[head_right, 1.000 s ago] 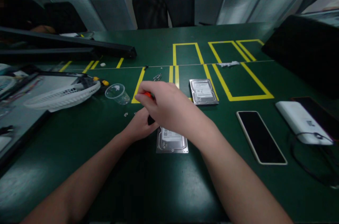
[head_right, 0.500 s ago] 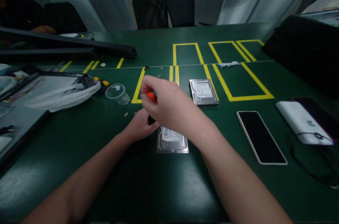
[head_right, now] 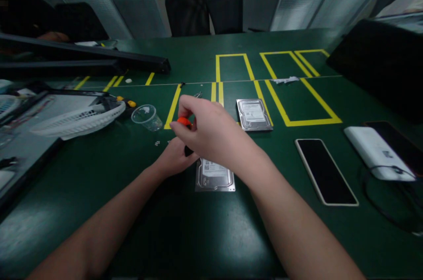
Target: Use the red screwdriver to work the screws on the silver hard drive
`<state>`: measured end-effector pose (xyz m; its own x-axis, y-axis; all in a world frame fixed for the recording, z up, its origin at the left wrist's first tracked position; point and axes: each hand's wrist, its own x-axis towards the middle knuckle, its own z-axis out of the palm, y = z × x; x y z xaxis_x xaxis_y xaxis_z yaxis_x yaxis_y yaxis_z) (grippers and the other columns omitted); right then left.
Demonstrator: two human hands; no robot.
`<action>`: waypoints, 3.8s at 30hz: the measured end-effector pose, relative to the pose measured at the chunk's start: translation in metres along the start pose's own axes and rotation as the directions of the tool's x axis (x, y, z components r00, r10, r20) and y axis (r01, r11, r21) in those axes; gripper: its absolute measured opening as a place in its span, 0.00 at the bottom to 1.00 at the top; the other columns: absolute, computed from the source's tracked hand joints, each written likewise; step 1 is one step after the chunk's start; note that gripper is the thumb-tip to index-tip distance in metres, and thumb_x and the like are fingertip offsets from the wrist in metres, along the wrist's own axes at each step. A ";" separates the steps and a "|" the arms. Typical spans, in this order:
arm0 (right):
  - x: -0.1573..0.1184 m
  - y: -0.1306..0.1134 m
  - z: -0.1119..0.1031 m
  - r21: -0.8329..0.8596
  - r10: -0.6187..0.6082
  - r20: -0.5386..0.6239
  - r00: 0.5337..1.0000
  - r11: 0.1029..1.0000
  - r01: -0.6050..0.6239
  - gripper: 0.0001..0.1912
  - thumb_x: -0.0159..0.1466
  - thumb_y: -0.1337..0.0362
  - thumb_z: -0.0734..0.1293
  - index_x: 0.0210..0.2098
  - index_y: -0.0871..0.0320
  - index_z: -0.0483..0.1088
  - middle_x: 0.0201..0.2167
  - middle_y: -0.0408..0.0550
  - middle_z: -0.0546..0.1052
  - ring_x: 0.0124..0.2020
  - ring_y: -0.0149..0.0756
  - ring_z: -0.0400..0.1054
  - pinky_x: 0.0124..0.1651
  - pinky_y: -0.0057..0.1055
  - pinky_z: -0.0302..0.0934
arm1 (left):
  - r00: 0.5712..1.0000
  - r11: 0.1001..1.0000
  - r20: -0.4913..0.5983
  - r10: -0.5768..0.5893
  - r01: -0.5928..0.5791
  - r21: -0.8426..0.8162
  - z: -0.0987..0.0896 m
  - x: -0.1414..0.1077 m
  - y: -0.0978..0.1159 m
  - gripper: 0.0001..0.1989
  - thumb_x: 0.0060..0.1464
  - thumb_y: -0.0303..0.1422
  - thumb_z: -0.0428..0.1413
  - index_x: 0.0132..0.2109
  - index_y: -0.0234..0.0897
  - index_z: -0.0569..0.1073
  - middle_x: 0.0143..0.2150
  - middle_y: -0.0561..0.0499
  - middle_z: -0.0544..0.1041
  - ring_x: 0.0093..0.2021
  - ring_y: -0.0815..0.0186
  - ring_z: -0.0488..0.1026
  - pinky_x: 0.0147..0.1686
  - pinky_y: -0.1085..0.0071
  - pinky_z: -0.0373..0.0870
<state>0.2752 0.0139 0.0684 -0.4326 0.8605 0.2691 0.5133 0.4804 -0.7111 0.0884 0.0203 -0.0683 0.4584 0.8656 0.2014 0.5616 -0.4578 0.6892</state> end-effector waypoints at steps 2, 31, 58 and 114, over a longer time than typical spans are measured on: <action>-0.001 0.001 0.000 0.003 0.001 0.006 1.000 1.000 -0.001 0.06 0.68 0.61 0.69 0.37 0.55 0.69 0.30 0.41 0.74 0.31 0.33 0.65 0.34 0.32 0.53 | 1.000 1.000 0.008 -0.006 0.006 0.001 0.000 0.000 0.000 0.14 0.63 0.37 0.58 0.52 0.36 0.71 0.51 0.40 0.79 0.50 0.52 0.77 0.49 0.55 0.75; 0.002 -0.001 -0.001 0.003 -0.025 0.023 0.999 1.000 0.025 0.12 0.75 0.61 0.62 0.36 0.57 0.73 0.31 0.43 0.75 0.32 0.32 0.66 0.37 0.33 0.53 | 1.000 1.000 -0.029 0.003 -0.004 -0.006 -0.001 0.000 0.003 0.13 0.61 0.35 0.60 0.51 0.37 0.71 0.47 0.44 0.79 0.44 0.56 0.76 0.44 0.60 0.74; 0.004 -0.002 0.000 0.007 0.023 0.032 0.999 1.000 -0.024 0.13 0.76 0.62 0.59 0.44 0.57 0.74 0.36 0.47 0.78 0.37 0.36 0.70 0.40 0.33 0.55 | 0.999 1.000 -0.054 0.008 -0.007 0.026 0.000 0.000 0.002 0.11 0.61 0.35 0.60 0.48 0.39 0.70 0.46 0.45 0.78 0.43 0.57 0.76 0.43 0.60 0.74; 0.002 0.001 0.003 -0.002 0.008 -0.077 0.997 1.000 -0.008 0.08 0.72 0.62 0.64 0.36 0.56 0.68 0.30 0.42 0.72 0.30 0.32 0.63 0.34 0.33 0.51 | 0.999 1.000 -0.038 0.000 -0.001 -0.017 0.000 0.000 0.003 0.13 0.61 0.34 0.60 0.51 0.37 0.71 0.46 0.45 0.78 0.43 0.58 0.75 0.43 0.60 0.74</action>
<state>0.2730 0.0158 0.0662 -0.3703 0.8747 0.3127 0.5181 0.4739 -0.7120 0.0900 0.0188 -0.0661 0.4320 0.8726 0.2277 0.5497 -0.4550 0.7006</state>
